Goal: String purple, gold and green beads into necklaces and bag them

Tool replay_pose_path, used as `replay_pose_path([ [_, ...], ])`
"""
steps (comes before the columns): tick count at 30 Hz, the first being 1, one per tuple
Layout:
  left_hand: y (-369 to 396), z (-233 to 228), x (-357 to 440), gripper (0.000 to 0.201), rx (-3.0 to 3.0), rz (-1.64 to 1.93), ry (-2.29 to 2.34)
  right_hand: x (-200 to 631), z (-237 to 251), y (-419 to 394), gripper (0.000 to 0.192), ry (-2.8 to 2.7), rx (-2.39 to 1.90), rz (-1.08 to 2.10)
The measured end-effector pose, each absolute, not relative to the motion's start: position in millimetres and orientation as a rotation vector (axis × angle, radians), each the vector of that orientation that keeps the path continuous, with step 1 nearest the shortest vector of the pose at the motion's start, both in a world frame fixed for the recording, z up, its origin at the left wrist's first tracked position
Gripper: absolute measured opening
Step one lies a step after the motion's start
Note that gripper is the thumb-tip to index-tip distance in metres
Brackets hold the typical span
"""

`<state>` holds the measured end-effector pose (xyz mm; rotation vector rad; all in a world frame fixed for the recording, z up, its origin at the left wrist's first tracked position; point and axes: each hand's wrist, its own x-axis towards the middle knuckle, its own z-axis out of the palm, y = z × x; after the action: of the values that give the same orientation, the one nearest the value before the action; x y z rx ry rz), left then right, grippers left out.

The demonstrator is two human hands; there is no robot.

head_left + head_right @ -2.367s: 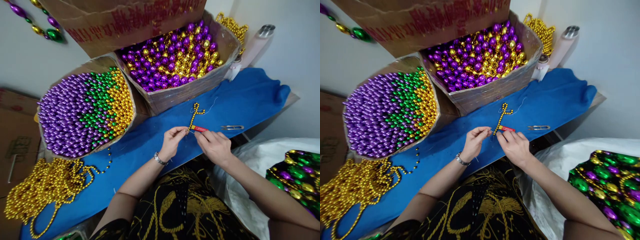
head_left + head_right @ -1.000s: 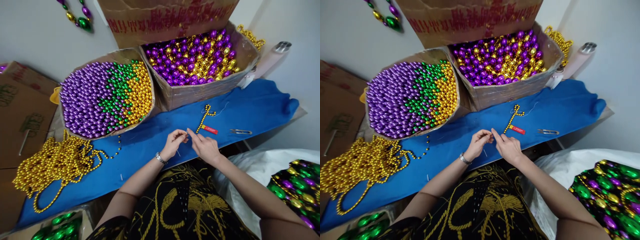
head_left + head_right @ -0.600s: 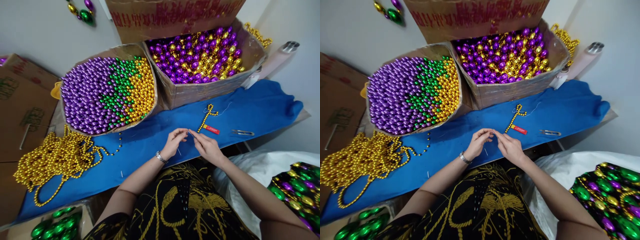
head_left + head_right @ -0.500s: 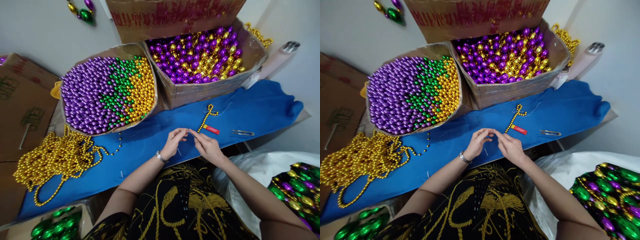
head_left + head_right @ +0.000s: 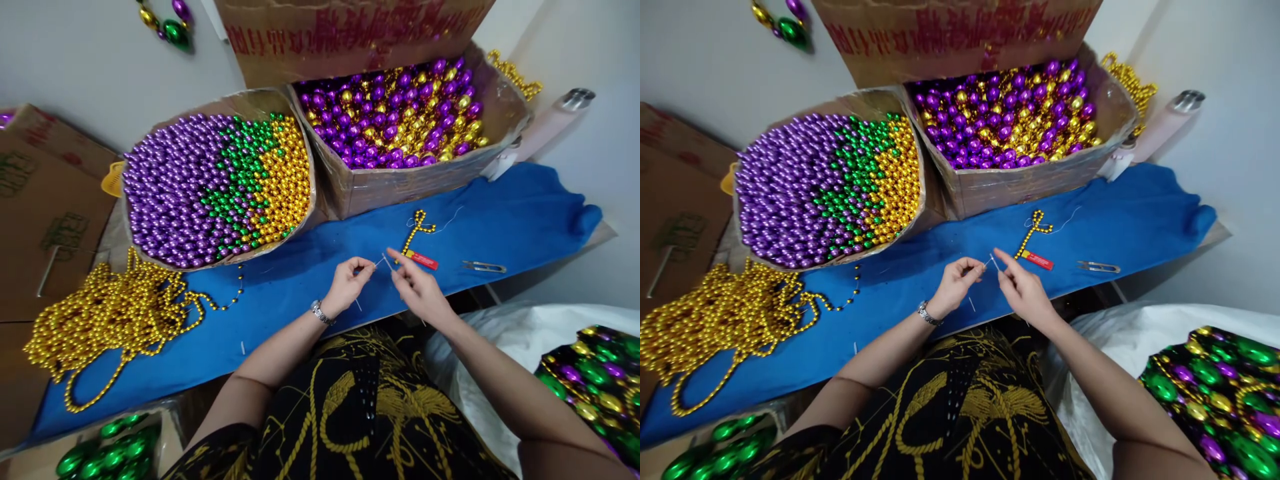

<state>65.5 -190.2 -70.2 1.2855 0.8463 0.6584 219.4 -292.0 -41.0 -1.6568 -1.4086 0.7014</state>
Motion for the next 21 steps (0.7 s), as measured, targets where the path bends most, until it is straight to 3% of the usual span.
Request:
replay_pose_path([
  [6,-180,-86,56,0.021,1.593,0.673,0.947,250,-4,-272,0.033,-0.904,-1.315,1.013],
  [8,-179,-86,56,0.018,1.631,0.677,0.931,262,13,-265,0.037,-0.896,-1.256,0.999],
  [11,-178,-80,61,0.014,1.692,0.691,0.902,277,34,-255,0.042,-1.016,-1.251,0.824],
  [17,-171,-61,78,0.014,1.704,0.781,0.834,304,66,-234,0.032,-1.453,-1.599,0.164],
  [21,-159,-40,91,0.016,1.693,0.833,0.792,305,102,-216,0.036,-1.473,-1.635,0.181],
])
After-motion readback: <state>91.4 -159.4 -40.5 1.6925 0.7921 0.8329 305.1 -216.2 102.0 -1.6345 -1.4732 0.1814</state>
